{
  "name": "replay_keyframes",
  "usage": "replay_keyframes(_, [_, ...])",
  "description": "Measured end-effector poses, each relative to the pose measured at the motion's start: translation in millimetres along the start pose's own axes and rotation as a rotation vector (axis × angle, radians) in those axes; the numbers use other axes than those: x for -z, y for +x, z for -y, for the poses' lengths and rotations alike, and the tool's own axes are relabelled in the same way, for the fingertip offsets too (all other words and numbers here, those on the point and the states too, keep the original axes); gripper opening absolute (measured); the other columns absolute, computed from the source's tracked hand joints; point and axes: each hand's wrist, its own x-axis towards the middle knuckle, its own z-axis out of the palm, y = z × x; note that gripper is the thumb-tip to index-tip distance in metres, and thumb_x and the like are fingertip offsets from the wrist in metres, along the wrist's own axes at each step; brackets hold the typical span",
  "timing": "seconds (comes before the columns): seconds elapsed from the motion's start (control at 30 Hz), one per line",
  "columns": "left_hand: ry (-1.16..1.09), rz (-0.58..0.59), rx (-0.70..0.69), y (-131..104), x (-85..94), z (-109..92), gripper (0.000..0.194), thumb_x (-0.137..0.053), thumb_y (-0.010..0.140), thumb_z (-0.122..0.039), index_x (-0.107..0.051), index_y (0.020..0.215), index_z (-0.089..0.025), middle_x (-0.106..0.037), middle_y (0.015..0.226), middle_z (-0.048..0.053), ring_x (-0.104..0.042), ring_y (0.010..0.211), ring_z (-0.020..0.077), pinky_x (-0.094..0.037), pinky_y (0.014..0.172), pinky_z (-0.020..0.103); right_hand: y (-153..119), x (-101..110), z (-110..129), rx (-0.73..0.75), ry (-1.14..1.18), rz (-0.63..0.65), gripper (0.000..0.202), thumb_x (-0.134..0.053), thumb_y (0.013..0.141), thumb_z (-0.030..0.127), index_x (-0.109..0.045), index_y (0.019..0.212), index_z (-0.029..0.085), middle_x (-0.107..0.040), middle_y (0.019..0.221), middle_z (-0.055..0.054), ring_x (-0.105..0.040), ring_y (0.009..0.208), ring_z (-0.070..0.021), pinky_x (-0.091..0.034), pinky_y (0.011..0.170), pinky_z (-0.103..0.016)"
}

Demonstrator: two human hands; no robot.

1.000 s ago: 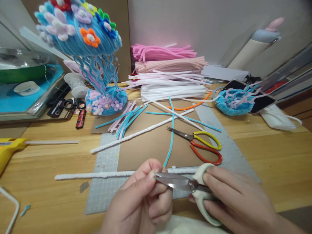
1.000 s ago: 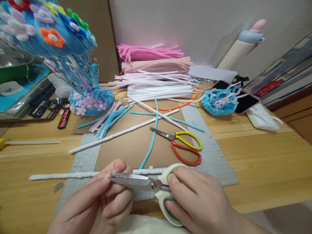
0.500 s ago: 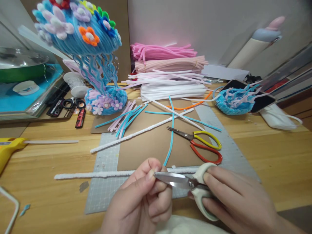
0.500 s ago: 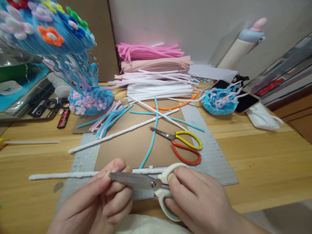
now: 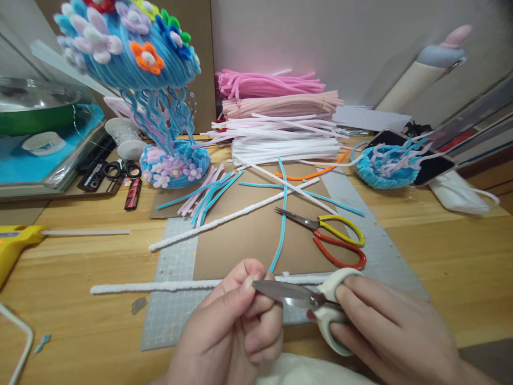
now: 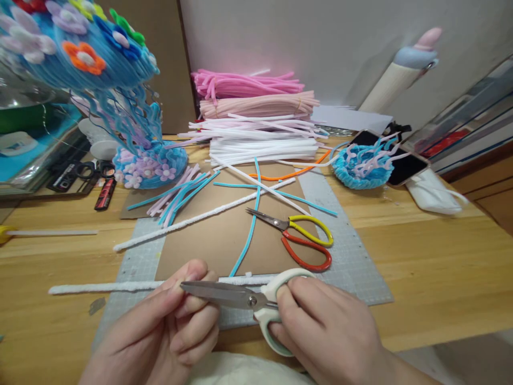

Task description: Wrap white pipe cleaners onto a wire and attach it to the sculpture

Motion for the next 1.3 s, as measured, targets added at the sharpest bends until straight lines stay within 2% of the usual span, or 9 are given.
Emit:
replay_keyframes(0.37, [-0.002,0.015,-0.006,0.4,1.3,-0.3,0.009,-0.056,0.084,-0.025,-0.050,0.085,-0.019,-0.026,0.063,-0.007,-0.018,0.048,0.0051,-0.013,0.045,0.019,-2.3,-4.1,0.2,-0.022,0.013,-0.002,0.019,-0.037,0.095,0.027,-0.052,0.086,0.020,-0.056,0.066,-0.002,-0.050,0.055,-0.0142,-0.035,0.051,-0.025])
replay_keyframes(0.57, [0.004,0.086,0.017,0.7,-1.8,-1.9,0.017,-0.050,0.087,-0.026,-0.046,0.073,-0.017,-0.028,0.064,-0.005,-0.018,0.047,0.0050,-0.013,0.045,0.020,3.8,-3.4,-1.1,-0.196,0.233,0.008,0.022,-0.052,0.088,0.029,-0.042,0.069,0.022,-0.047,0.059,0.002,-0.047,0.050,-0.0111,-0.035,0.046,-0.021])
replay_keyframes(0.8, [-0.003,0.185,0.102,-1.0,-1.4,-5.6,0.014,-0.058,0.081,-0.027,-0.047,0.076,-0.020,-0.028,0.062,-0.006,-0.017,0.046,0.0057,-0.012,0.046,0.022,1.8,-5.2,-6.6,-0.275,0.262,-0.049,0.016,-0.055,0.086,0.033,-0.046,0.078,0.022,-0.049,0.062,0.002,-0.048,0.051,-0.0120,-0.038,0.046,-0.022])
replay_keyframes(1.0, [0.044,0.220,0.087,-1.6,-1.2,-5.0,0.014,-0.058,0.082,-0.030,-0.050,0.077,-0.020,-0.028,0.061,-0.006,-0.019,0.046,0.0055,-0.014,0.046,0.022,-0.1,-9.8,-12.1,-0.327,0.231,-0.080,0.012,-0.057,0.082,0.035,-0.052,0.082,0.024,-0.056,0.066,0.003,-0.053,0.053,-0.0122,-0.040,0.048,-0.021])
replay_keyframes(1.07, [0.074,0.193,0.042,-2.3,0.0,-3.9,0.012,-0.059,0.082,-0.031,-0.054,0.084,-0.021,-0.031,0.063,-0.005,-0.021,0.047,0.0048,-0.015,0.047,0.021,0.5,-8.2,-28.7,-0.458,0.123,-0.104,0.014,-0.057,0.080,0.039,-0.056,0.081,0.025,-0.060,0.067,0.002,-0.055,0.053,-0.0135,-0.040,0.048,-0.022])
replay_keyframes(1.17, [0.142,0.138,-0.061,-2.7,1.4,-2.1,0.020,-0.059,0.082,-0.036,-0.058,0.097,-0.023,-0.037,0.065,-0.005,-0.024,0.046,0.0035,-0.016,0.047,0.021,-3.7,-0.7,-78.5,-0.876,-0.022,-0.129,0.024,-0.057,0.074,0.046,-0.062,0.086,0.026,-0.066,0.070,-0.001,-0.058,0.055,-0.0174,-0.039,0.047,-0.025])
replay_keyframes(1.2, [0.170,0.114,-0.091,-2.6,1.4,-1.7,0.023,-0.059,0.082,-0.038,-0.058,0.099,-0.023,-0.039,0.065,-0.005,-0.025,0.046,0.0031,-0.017,0.047,0.021,-8.2,2.7,-99.5,-0.987,-0.034,-0.095,0.027,-0.056,0.073,0.045,-0.062,0.092,0.027,-0.068,0.075,-0.002,-0.059,0.058,-0.0184,-0.039,0.049,-0.025])
replay_keyframes(1.23, [0.198,0.087,-0.118,-2.4,1.2,-1.7,0.024,-0.058,0.082,-0.040,-0.059,0.099,-0.023,-0.040,0.065,-0.005,-0.025,0.046,0.0029,-0.017,0.047,0.020,-14.6,6.1,-120.8,-1.034,-0.071,-0.022,0.031,-0.058,0.070,0.042,-0.062,0.096,0.026,-0.069,0.081,-0.004,-0.060,0.062,-0.0198,-0.039,0.051,-0.027])
replay_keyframes(1.3, [0.254,0.003,-0.166,-2.0,0.8,-2.7,0.025,-0.058,0.083,-0.042,-0.060,0.099,-0.023,-0.042,0.065,-0.005,-0.024,0.046,0.0029,-0.017,0.047,0.020,-32.7,12.5,-159.1,-1.085,-0.188,0.125,0.029,-0.062,0.067,0.041,-0.064,0.090,0.024,-0.069,0.079,-0.007,-0.059,0.061,-0.0222,-0.037,0.052,-0.030])
